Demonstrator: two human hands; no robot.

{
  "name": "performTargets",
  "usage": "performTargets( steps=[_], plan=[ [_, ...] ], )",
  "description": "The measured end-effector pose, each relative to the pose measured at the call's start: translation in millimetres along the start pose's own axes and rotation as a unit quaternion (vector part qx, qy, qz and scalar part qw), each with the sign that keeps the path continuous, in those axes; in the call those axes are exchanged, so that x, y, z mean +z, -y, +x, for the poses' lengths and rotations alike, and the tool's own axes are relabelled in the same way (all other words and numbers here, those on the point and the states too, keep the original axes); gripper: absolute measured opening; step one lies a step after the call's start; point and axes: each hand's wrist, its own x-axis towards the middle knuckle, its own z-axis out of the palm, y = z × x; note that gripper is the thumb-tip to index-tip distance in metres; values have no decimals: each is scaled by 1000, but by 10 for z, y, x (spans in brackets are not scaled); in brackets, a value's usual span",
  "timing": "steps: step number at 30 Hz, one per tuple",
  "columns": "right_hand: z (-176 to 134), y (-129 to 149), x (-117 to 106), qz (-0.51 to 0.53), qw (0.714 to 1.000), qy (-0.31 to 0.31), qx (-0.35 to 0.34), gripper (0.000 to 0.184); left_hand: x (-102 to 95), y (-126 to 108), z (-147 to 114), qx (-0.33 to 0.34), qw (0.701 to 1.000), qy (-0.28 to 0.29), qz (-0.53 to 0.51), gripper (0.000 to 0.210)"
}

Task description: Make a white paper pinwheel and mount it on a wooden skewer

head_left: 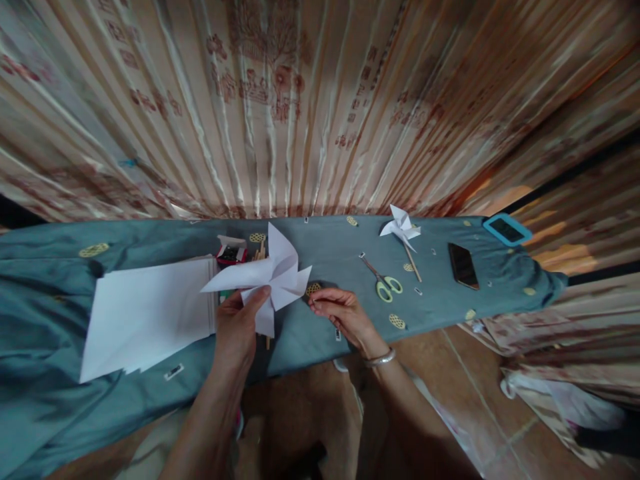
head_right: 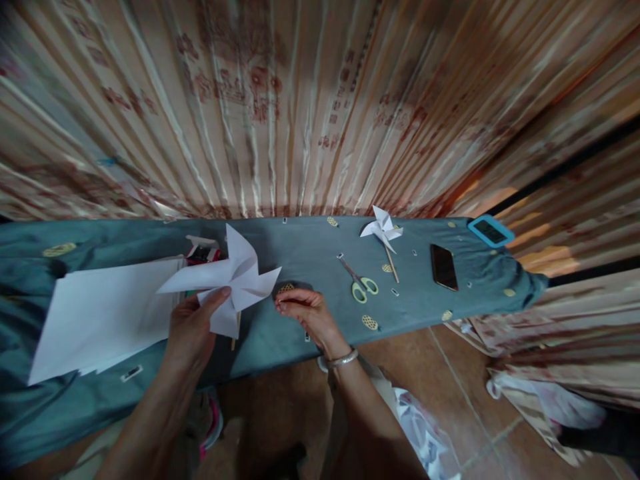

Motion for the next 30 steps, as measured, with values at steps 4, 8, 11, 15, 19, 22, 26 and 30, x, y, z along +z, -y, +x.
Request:
performTargets(
  steps=[4,8,11,15,19,22,26,30],
  plan=[
    [1,-31,-42,-41,999,-6,-17,23,-9,-12,-3,13,1000,3,3,28],
    [36,-74,-130,-84,996,-14,-38,21,-25,-24,3,15,1000,-2,8,28],
    [75,-114,-201,-156,984,-32,-84,19,-35,-36,14,12,1000,-9,11,30],
    [107,-166,-259,-225,967,-34,-113,19,-49,-50,21,15,1000,-7,24,30],
    [88,-193,-252,-300,942,-46,-142,14,-78,-42,22,17,1000,0,25,32],
    [59,-197,-212,-444,871,-68,-200,12,-102,-31,31,19,999,4,34,31],
    [39,-173,-205,-537,810,-47,-232,17,-114,-46,40,36,998,-3,47,27],
    [40,-124,-308,-508,834,-12,-216,25,-114,-83,24,26,999,-7,38,28]
  ],
)
